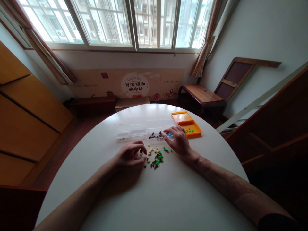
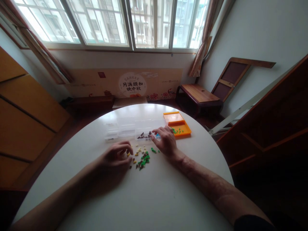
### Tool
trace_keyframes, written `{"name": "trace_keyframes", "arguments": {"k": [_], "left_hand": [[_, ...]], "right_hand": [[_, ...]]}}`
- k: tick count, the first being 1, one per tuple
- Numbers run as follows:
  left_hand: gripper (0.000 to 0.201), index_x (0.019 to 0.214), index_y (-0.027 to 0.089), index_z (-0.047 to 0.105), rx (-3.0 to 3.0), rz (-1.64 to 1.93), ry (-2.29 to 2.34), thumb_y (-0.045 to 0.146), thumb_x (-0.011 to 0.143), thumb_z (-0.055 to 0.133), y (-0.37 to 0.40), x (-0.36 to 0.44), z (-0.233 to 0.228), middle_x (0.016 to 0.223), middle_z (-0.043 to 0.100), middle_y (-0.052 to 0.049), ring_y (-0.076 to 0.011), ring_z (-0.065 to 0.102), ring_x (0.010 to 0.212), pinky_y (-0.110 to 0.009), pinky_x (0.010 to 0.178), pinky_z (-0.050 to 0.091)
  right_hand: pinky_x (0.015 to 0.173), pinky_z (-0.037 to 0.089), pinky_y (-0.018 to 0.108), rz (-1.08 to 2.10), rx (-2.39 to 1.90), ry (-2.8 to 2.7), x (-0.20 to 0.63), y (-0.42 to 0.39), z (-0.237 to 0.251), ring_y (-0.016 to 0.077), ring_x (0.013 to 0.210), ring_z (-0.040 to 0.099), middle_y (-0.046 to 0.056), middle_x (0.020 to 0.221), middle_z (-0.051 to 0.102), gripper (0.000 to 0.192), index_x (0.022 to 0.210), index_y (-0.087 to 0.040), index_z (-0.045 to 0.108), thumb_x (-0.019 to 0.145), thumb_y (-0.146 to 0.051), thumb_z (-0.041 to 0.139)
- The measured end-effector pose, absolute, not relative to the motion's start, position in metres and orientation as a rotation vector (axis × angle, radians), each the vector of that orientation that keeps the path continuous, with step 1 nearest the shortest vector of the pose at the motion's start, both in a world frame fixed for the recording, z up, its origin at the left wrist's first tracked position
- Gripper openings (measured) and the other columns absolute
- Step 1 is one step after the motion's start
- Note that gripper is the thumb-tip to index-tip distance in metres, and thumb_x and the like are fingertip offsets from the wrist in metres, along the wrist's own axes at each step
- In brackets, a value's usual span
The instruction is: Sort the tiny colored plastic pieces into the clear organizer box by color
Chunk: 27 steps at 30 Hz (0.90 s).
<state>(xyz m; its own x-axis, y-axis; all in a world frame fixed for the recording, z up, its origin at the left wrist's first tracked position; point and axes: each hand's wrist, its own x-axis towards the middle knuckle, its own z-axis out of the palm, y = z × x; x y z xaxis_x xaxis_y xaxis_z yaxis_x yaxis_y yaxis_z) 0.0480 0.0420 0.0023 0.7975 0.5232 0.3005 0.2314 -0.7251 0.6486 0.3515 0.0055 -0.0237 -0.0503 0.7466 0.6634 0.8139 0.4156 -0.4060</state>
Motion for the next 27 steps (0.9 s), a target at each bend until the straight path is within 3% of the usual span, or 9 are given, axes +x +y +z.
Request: {"name": "trace_keyframes", "arguments": {"k": [7, 12, 20, 27], "left_hand": [[0.013, 0.099, 0.019, 0.077, 2.415, 0.521, 0.533, 0.022, 0.086, 0.077, 0.036, 0.049, 0.015, 0.096, 0.069, -0.005, -0.0121, 0.061, 0.075, -0.022, 0.068, 0.048], [0.015, 0.101, 0.021, 0.08, 2.48, 0.517, 0.573, 0.032, 0.091, 0.08, 0.036, 0.048, 0.01, 0.096, 0.07, -0.004, -0.0093, 0.055, 0.066, -0.021, 0.064, 0.046], [0.014, 0.094, 0.021, 0.082, 2.469, 0.655, 0.557, 0.031, 0.1, 0.074, 0.036, 0.055, -0.007, 0.096, 0.075, -0.006, -0.0113, 0.063, 0.072, -0.021, 0.066, 0.051], [0.015, 0.101, 0.019, 0.079, 2.391, 0.888, 0.589, 0.027, 0.106, 0.068, 0.034, 0.064, -0.005, 0.093, 0.08, -0.006, -0.0115, 0.067, 0.072, -0.021, 0.067, 0.052]], "right_hand": [[0.104, 0.047, 0.043, -0.018, -1.31, -1.834, 0.348, -0.001, -0.019, 0.0265, 0.103, 0.067, 0.004, 0.101, 0.078, 0.006, 0.099, -0.025, 0.074, 0.102, -0.028, 0.07], [0.1, 0.049, 0.042, 0.011, -1.273, -1.848, 0.348, -0.002, -0.019, 0.0257, 0.101, 0.067, 0.004, 0.099, 0.076, 0.006, 0.097, -0.025, 0.074, 0.1, -0.024, 0.069], [0.101, 0.049, 0.044, 0.009, -1.185, -1.909, 0.347, -0.003, -0.018, 0.0257, 0.099, 0.067, 0.004, 0.098, 0.076, 0.006, 0.098, -0.025, 0.073, 0.099, -0.021, 0.068], [0.102, 0.051, 0.044, -0.014, -1.027, -2.039, 0.345, -0.006, -0.016, 0.0242, 0.095, 0.066, 0.004, 0.096, 0.077, 0.005, 0.099, -0.025, 0.071, 0.1, -0.021, 0.068]]}}
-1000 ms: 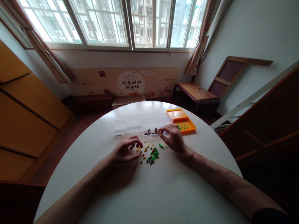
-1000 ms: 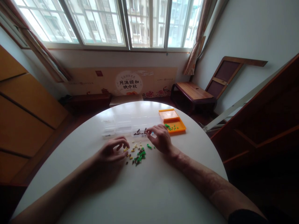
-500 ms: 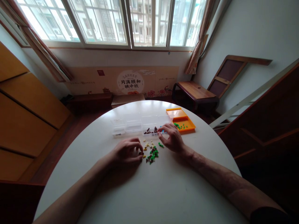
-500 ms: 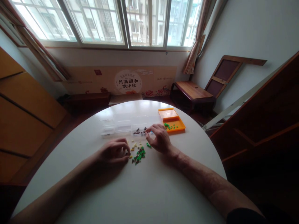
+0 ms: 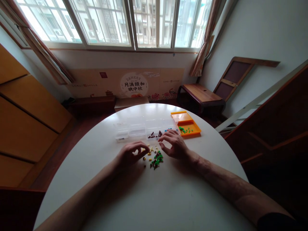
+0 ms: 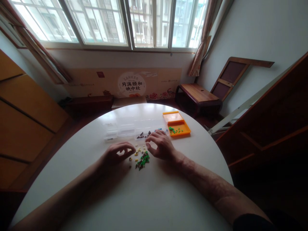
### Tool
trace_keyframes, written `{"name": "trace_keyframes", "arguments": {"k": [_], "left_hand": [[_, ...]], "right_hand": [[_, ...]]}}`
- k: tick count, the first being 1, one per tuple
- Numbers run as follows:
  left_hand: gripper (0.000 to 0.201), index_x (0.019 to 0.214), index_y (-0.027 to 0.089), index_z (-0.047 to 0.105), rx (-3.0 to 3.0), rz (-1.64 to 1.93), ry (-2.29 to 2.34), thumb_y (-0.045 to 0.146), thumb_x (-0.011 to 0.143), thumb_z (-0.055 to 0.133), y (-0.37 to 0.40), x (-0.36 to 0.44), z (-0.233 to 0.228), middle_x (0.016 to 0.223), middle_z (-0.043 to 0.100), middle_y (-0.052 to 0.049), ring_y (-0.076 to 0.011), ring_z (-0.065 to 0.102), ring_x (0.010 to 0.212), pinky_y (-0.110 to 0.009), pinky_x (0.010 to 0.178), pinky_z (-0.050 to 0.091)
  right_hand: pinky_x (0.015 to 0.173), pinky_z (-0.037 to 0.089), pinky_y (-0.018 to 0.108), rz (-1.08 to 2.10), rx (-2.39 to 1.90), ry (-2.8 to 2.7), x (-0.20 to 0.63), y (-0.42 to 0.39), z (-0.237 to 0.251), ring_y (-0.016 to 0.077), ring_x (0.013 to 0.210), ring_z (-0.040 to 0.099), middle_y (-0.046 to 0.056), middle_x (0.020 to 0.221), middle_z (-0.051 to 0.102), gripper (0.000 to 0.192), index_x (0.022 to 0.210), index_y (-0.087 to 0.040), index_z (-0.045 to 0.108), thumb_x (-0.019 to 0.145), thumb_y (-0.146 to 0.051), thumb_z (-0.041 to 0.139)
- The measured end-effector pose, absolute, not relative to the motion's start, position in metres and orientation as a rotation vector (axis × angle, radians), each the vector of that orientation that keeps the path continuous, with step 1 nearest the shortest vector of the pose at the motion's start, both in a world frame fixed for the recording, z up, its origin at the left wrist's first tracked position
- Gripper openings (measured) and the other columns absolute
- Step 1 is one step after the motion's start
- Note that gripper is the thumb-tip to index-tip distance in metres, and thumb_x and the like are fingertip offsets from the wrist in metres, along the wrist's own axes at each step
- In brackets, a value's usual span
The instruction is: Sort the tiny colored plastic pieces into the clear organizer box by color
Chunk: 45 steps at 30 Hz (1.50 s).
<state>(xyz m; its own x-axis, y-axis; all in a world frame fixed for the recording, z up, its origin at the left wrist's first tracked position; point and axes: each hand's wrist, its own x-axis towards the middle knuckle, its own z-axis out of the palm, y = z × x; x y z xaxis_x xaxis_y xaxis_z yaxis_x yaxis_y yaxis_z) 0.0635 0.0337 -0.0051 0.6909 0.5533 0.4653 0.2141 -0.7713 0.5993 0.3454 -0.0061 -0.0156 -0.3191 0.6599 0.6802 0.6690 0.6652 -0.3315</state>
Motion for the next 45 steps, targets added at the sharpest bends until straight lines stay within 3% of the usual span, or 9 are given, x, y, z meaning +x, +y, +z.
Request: {"name": "trace_keyframes", "arguments": {"k": [12, 31, 39, 45], "left_hand": [[0.006, 0.098, 0.019, 0.08, 2.344, 0.936, 0.603, 0.025, 0.099, 0.078, 0.028, 0.071, -0.007, 0.083, 0.08, -0.001, -0.0094, 0.067, 0.065, -0.018, 0.062, 0.052], [0.011, 0.095, 0.019, 0.081, 2.324, 0.879, 0.584, 0.03, 0.099, 0.08, 0.028, 0.071, -0.006, 0.08, 0.079, -0.001, -0.0088, 0.066, 0.064, -0.017, 0.062, 0.053], [0.013, 0.105, 0.02, 0.079, 2.362, 0.975, 0.629, 0.029, 0.097, 0.08, 0.029, 0.071, -0.005, 0.087, 0.081, -0.002, -0.0103, 0.067, 0.065, -0.021, 0.065, 0.056], [0.013, 0.105, 0.02, 0.076, 2.522, 0.846, 0.623, 0.02, 0.092, 0.073, 0.041, 0.05, 0.003, 0.077, 0.07, 0.0, -0.0102, 0.056, 0.062, -0.022, 0.063, 0.05]], "right_hand": [[0.104, 0.055, 0.041, 0.028, -0.751, -2.222, 0.343, -0.002, -0.026, 0.0217, 0.095, 0.071, 0.003, 0.1, 0.079, 0.013, 0.11, -0.028, 0.074, 0.101, -0.035, 0.079], [0.1, 0.057, 0.038, 0.045, -0.673, -2.273, 0.34, -0.006, -0.017, 0.0187, 0.09, 0.073, 0.002, 0.095, 0.079, 0.009, 0.113, -0.026, 0.075, 0.109, -0.031, 0.069], [0.095, 0.056, 0.037, 0.026, -0.729, -2.231, 0.341, -0.004, -0.02, 0.0196, 0.091, 0.072, 0.002, 0.096, 0.08, 0.004, 0.108, -0.027, 0.076, 0.106, -0.028, 0.072], [0.09, 0.054, 0.039, 0.023, -1.013, -1.933, 0.346, 0.002, -0.022, 0.022, 0.091, 0.07, 0.003, 0.096, 0.08, 0.006, 0.101, -0.026, 0.076, 0.106, -0.027, 0.072]]}}
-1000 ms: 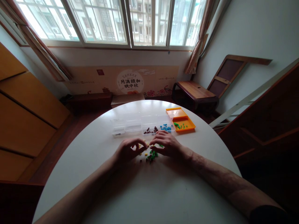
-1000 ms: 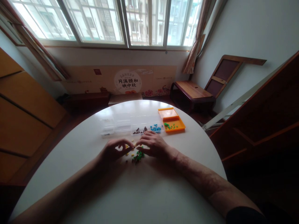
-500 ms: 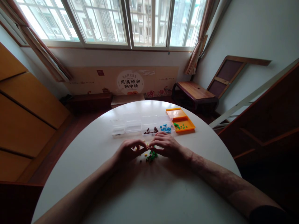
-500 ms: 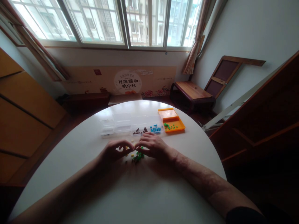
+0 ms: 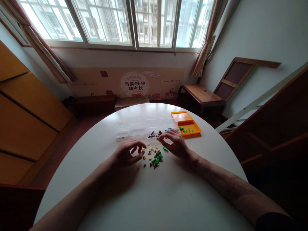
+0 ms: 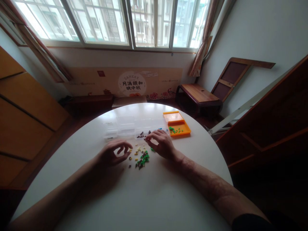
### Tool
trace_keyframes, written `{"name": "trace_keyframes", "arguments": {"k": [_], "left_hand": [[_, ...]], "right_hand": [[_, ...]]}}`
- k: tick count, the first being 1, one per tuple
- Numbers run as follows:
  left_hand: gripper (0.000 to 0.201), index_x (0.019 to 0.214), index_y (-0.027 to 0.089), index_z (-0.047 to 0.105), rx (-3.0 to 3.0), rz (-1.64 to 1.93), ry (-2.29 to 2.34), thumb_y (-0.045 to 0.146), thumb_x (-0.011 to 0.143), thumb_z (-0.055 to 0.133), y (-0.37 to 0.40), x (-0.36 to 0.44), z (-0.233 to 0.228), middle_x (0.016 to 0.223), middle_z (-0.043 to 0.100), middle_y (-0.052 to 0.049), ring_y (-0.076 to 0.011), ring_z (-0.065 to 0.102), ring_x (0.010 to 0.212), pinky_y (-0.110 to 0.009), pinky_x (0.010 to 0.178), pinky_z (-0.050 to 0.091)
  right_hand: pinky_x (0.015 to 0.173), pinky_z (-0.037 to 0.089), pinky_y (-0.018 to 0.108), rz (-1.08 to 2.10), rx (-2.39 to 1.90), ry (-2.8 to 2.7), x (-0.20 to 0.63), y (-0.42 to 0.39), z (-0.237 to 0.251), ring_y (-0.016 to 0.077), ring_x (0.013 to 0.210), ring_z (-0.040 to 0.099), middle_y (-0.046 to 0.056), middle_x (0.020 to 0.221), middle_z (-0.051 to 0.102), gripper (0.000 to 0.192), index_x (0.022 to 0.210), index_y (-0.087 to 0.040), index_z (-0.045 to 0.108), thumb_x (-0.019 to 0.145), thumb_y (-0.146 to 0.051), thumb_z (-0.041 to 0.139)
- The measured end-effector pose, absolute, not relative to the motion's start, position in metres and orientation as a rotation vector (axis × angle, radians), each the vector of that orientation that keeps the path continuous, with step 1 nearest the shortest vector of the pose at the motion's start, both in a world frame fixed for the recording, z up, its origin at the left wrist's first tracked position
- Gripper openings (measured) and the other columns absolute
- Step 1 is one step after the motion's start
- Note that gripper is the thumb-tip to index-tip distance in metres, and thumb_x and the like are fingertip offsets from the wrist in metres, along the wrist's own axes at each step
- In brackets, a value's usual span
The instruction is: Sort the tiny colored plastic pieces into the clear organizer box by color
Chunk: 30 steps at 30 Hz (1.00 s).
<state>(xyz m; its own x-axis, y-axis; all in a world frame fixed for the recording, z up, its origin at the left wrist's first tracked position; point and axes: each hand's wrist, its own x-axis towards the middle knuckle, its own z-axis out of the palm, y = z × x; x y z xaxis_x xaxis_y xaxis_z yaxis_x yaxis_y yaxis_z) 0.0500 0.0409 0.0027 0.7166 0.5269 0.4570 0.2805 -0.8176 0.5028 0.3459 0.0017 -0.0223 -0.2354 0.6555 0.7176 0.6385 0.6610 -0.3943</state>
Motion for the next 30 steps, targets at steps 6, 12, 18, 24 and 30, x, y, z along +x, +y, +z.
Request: {"name": "trace_keyframes", "arguments": {"k": [6, 12, 18, 24, 30], "left_hand": [[0.02, 0.104, 0.021, 0.078, 2.493, 0.611, 0.568, 0.018, 0.085, 0.073, 0.045, 0.039, 0.011, 0.079, 0.067, -0.001, -0.0121, 0.055, 0.067, -0.022, 0.061, 0.045], [0.018, 0.11, 0.024, 0.082, 2.485, 0.503, 0.568, 0.025, 0.093, 0.076, 0.044, 0.04, 0.012, 0.086, 0.068, -0.002, -0.0101, 0.053, 0.065, -0.021, 0.059, 0.043], [0.013, 0.103, 0.026, 0.085, 2.537, 0.506, 0.555, 0.023, 0.095, 0.075, 0.045, 0.041, 0.008, 0.083, 0.067, -0.001, -0.0086, 0.05, 0.062, -0.021, 0.059, 0.04], [0.01, 0.099, 0.024, 0.084, 2.542, 0.515, 0.565, 0.022, 0.096, 0.075, 0.045, 0.042, 0.004, 0.084, 0.068, -0.001, -0.0091, 0.053, 0.066, -0.02, 0.061, 0.042], [0.009, 0.094, 0.022, 0.084, 2.531, 0.65, 0.563, 0.022, 0.096, 0.075, 0.045, 0.046, -0.001, 0.082, 0.071, -0.002, -0.0093, 0.057, 0.065, -0.018, 0.059, 0.046]], "right_hand": [[0.093, 0.05, 0.042, -0.009, -1.204, -1.793, 0.351, 0.004, -0.025, 0.0246, 0.092, 0.067, 0.003, 0.093, 0.078, 0.007, 0.098, -0.026, 0.078, 0.104, -0.028, 0.075], [0.091, 0.048, 0.04, -0.036, -1.29, -1.725, 0.356, 0.007, -0.03, 0.0234, 0.086, 0.066, 0.001, 0.084, 0.075, 0.006, 0.097, -0.027, 0.081, 0.101, -0.032, 0.08], [0.092, 0.047, 0.038, -0.029, -1.372, -1.751, 0.355, 0.004, -0.027, 0.023, 0.087, 0.066, 0.001, 0.084, 0.075, 0.007, 0.097, -0.028, 0.083, 0.101, -0.033, 0.081], [0.093, 0.046, 0.037, 0.002, -1.4, -1.761, 0.353, 0.001, -0.023, 0.0228, 0.088, 0.066, 0.001, 0.085, 0.076, 0.006, 0.097, -0.028, 0.083, 0.101, -0.032, 0.08], [0.09, 0.046, 0.037, 0.014, -1.34, -1.772, 0.351, 0.001, -0.021, 0.0215, 0.083, 0.064, 0.0, 0.082, 0.074, 0.007, 0.094, -0.026, 0.08, 0.101, -0.028, 0.079]]}}
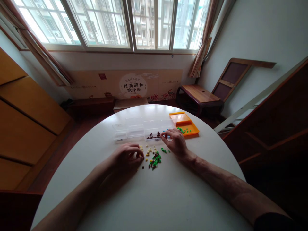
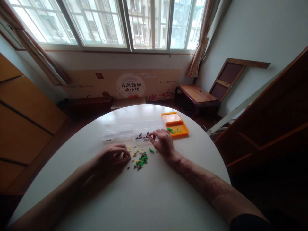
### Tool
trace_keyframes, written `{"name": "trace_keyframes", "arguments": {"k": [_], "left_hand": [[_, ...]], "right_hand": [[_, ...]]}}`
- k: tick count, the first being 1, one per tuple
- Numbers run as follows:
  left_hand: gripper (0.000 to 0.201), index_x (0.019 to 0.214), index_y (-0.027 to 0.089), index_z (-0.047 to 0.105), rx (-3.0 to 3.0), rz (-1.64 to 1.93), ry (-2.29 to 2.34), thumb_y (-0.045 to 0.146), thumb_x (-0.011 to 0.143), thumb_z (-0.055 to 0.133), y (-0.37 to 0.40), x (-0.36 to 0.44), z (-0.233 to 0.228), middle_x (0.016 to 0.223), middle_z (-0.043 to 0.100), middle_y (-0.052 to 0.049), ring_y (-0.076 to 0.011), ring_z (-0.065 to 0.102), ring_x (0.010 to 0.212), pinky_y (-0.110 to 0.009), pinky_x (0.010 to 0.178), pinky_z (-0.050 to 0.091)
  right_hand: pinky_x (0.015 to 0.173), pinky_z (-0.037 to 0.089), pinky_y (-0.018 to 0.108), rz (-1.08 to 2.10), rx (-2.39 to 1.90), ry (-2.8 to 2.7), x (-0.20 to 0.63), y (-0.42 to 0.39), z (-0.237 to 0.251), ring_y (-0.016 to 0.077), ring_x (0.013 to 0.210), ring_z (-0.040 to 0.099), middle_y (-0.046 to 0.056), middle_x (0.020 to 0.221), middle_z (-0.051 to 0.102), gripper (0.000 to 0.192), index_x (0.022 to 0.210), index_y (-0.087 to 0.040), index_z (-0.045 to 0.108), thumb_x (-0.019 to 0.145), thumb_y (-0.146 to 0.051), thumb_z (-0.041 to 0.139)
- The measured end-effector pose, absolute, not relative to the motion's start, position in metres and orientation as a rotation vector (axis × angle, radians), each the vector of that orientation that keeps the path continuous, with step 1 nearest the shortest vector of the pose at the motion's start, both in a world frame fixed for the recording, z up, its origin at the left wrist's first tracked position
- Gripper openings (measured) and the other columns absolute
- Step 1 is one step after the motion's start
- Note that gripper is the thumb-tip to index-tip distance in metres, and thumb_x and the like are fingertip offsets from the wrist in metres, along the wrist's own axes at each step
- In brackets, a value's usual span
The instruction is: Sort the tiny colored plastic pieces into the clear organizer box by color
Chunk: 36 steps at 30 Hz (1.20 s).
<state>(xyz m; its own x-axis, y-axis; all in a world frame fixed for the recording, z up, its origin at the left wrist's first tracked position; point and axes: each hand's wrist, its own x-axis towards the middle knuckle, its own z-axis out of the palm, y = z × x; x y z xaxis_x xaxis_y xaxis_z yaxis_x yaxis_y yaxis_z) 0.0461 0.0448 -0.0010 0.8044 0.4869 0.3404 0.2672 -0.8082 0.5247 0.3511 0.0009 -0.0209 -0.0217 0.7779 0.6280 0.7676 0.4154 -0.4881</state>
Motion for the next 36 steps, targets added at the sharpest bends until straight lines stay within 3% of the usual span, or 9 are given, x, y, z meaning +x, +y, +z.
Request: {"name": "trace_keyframes", "arguments": {"k": [6, 11, 20, 36], "left_hand": [[0.005, 0.096, 0.019, 0.082, 2.435, 0.979, 0.503, 0.02, 0.097, 0.078, 0.044, 0.055, 0.002, 0.085, 0.076, -0.004, -0.0099, 0.063, 0.066, -0.019, 0.062, 0.055], [0.004, 0.095, 0.018, 0.082, 2.427, 1.129, 0.557, 0.021, 0.096, 0.081, 0.036, 0.07, 0.003, 0.083, 0.077, -0.004, -0.0111, 0.064, 0.066, -0.022, 0.064, 0.056], [0.002, 0.096, 0.021, 0.082, 2.459, 1.102, 0.571, 0.023, 0.096, 0.082, 0.028, 0.083, -0.001, 0.085, 0.079, -0.003, -0.012, 0.066, 0.066, -0.024, 0.069, 0.057], [0.01, 0.096, 0.019, 0.079, 2.478, 1.033, 0.655, 0.028, 0.1, 0.076, 0.03, 0.074, 0.004, 0.085, 0.075, -0.004, -0.0123, 0.061, 0.066, -0.024, 0.066, 0.053]], "right_hand": [[0.089, 0.049, 0.036, 0.009, -0.999, -2.049, 0.345, 0.0, -0.019, 0.02, 0.085, 0.066, 0.001, 0.087, 0.077, 0.011, 0.095, -0.025, 0.076, 0.104, -0.025, 0.071], [0.089, 0.051, 0.036, -0.061, -0.75, -2.245, 0.342, -0.003, -0.02, 0.02, 0.086, 0.066, 0.002, 0.091, 0.078, 0.01, 0.105, -0.026, 0.076, 0.106, -0.034, 0.072], [0.088, 0.052, 0.036, -0.056, -0.737, -2.22, 0.342, -0.001, -0.022, 0.0192, 0.084, 0.066, 0.003, 0.09, 0.077, 0.016, 0.102, -0.025, 0.075, 0.107, -0.04, 0.073], [0.087, 0.05, 0.035, 0.0, -0.835, -2.155, 0.342, -0.002, -0.021, 0.0187, 0.085, 0.067, 0.002, 0.09, 0.078, 0.007, 0.1, -0.025, 0.073, 0.106, -0.027, 0.071]]}}
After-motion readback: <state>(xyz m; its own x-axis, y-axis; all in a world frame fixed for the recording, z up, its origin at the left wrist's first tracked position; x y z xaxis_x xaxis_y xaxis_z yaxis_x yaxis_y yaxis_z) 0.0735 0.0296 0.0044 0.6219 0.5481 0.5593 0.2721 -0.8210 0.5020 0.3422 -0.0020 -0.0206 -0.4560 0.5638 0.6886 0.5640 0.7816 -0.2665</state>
